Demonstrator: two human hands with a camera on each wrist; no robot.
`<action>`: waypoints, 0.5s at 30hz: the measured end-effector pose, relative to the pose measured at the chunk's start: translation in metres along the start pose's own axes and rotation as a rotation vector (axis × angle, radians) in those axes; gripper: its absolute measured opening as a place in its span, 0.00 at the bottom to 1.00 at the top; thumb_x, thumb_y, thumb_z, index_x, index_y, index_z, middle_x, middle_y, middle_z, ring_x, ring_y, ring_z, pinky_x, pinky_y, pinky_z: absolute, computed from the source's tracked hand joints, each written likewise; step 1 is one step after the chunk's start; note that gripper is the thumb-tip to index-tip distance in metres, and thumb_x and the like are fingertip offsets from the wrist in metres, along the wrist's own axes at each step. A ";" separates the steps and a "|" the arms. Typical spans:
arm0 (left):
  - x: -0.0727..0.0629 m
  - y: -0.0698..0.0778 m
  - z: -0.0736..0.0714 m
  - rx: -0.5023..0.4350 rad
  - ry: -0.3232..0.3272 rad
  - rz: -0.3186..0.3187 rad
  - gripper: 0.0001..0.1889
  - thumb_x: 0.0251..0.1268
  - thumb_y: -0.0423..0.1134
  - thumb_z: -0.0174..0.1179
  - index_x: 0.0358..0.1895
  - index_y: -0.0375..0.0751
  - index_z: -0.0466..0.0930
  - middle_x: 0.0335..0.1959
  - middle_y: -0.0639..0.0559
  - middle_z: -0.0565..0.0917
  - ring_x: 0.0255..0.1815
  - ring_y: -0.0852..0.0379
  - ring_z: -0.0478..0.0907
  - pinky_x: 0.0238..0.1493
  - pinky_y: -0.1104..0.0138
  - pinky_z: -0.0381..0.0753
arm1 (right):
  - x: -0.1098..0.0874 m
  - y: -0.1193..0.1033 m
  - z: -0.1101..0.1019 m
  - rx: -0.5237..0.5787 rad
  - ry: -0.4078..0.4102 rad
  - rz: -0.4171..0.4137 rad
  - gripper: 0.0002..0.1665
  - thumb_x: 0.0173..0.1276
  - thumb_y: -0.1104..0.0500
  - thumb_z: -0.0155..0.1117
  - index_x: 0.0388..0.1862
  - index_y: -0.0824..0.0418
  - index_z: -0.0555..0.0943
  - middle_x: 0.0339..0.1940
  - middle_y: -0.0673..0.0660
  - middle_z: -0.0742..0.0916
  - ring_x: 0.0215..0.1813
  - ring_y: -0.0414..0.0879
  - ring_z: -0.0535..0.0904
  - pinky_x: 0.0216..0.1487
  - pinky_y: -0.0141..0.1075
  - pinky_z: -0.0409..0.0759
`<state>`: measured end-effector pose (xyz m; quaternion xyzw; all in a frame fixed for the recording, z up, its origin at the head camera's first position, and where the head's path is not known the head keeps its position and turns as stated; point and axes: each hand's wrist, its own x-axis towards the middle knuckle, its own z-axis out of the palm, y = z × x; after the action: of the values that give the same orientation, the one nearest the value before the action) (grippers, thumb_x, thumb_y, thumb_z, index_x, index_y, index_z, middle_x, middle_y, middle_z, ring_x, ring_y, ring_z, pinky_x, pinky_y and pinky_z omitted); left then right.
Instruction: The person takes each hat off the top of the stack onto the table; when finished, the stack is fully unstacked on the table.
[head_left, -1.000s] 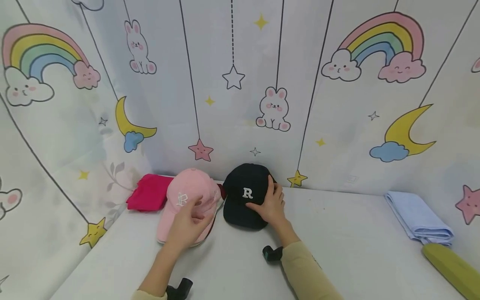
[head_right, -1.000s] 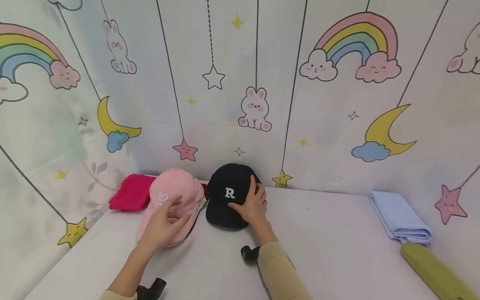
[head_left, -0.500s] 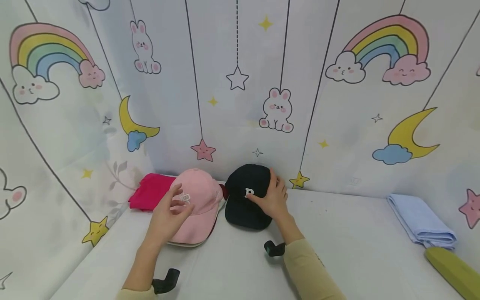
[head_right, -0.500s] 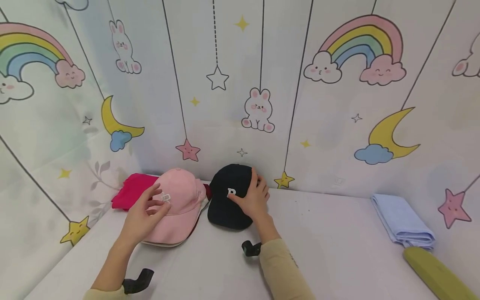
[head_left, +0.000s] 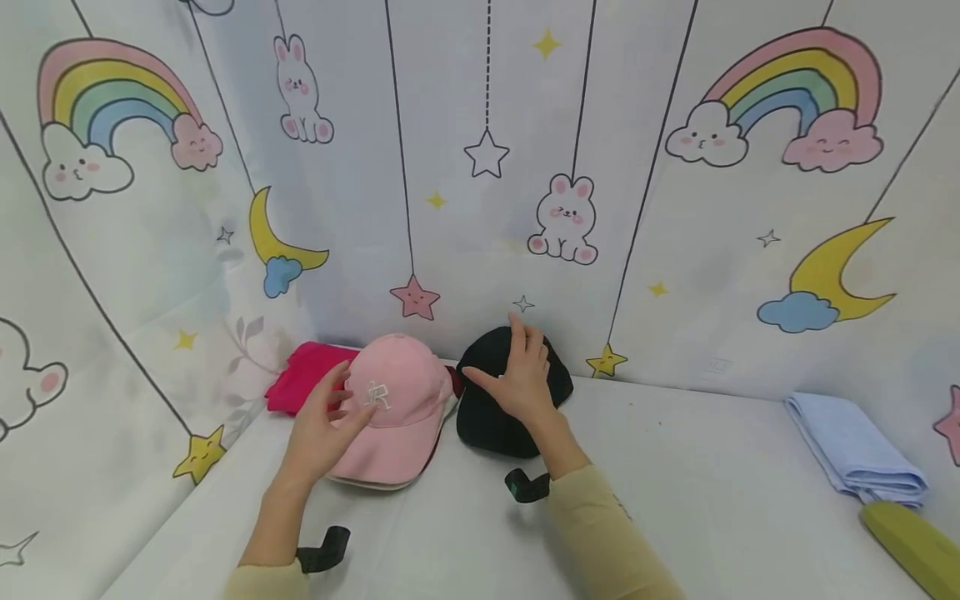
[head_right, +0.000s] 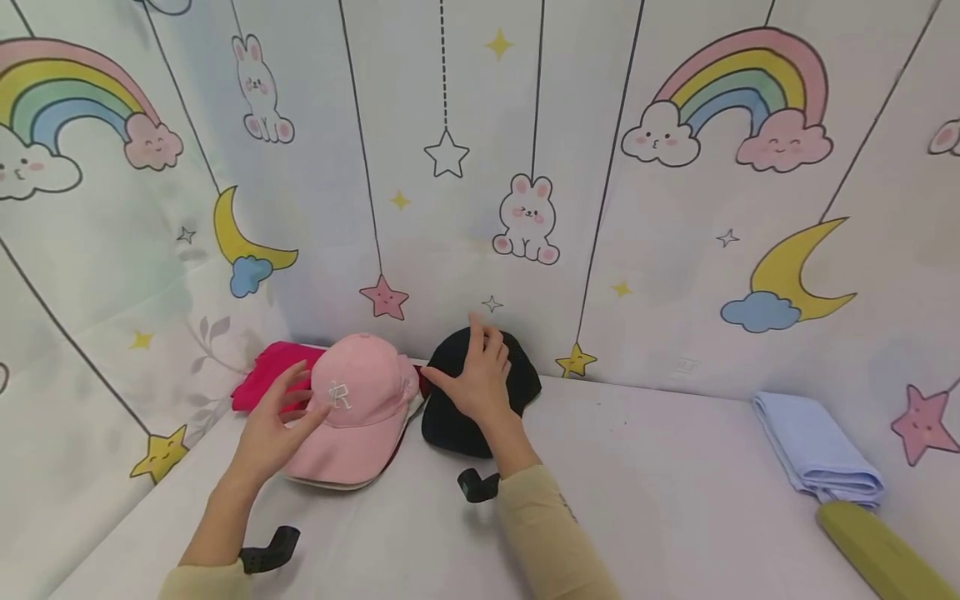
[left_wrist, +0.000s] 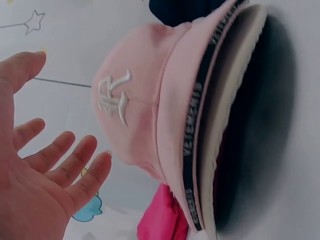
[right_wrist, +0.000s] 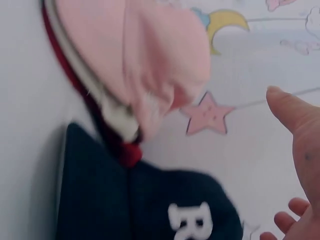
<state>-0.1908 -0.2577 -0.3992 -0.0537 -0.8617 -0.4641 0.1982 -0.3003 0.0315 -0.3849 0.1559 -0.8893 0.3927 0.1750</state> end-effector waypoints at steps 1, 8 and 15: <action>0.000 -0.002 0.000 0.006 0.006 0.006 0.44 0.60 0.37 0.72 0.78 0.42 0.58 0.71 0.38 0.67 0.61 0.38 0.74 0.56 0.43 0.78 | 0.001 -0.004 0.002 0.003 -0.002 -0.012 0.66 0.57 0.37 0.77 0.82 0.54 0.48 0.73 0.65 0.59 0.72 0.62 0.54 0.71 0.65 0.53; 0.003 -0.017 -0.003 0.023 0.008 0.006 0.42 0.64 0.40 0.70 0.78 0.40 0.57 0.71 0.37 0.66 0.62 0.34 0.73 0.59 0.42 0.75 | 0.000 -0.026 0.020 0.086 -0.019 -0.086 0.62 0.59 0.42 0.77 0.82 0.55 0.50 0.73 0.66 0.62 0.71 0.62 0.57 0.69 0.62 0.60; -0.001 -0.037 -0.008 0.048 -0.016 -0.053 0.43 0.65 0.43 0.69 0.79 0.38 0.55 0.73 0.35 0.63 0.66 0.33 0.68 0.60 0.41 0.74 | -0.009 -0.038 0.054 0.205 -0.101 -0.106 0.62 0.61 0.42 0.75 0.83 0.54 0.48 0.77 0.65 0.60 0.74 0.62 0.55 0.68 0.62 0.64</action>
<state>-0.1981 -0.2853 -0.4246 -0.0299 -0.8751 -0.4481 0.1804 -0.2862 -0.0321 -0.3980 0.2395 -0.8427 0.4632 0.1339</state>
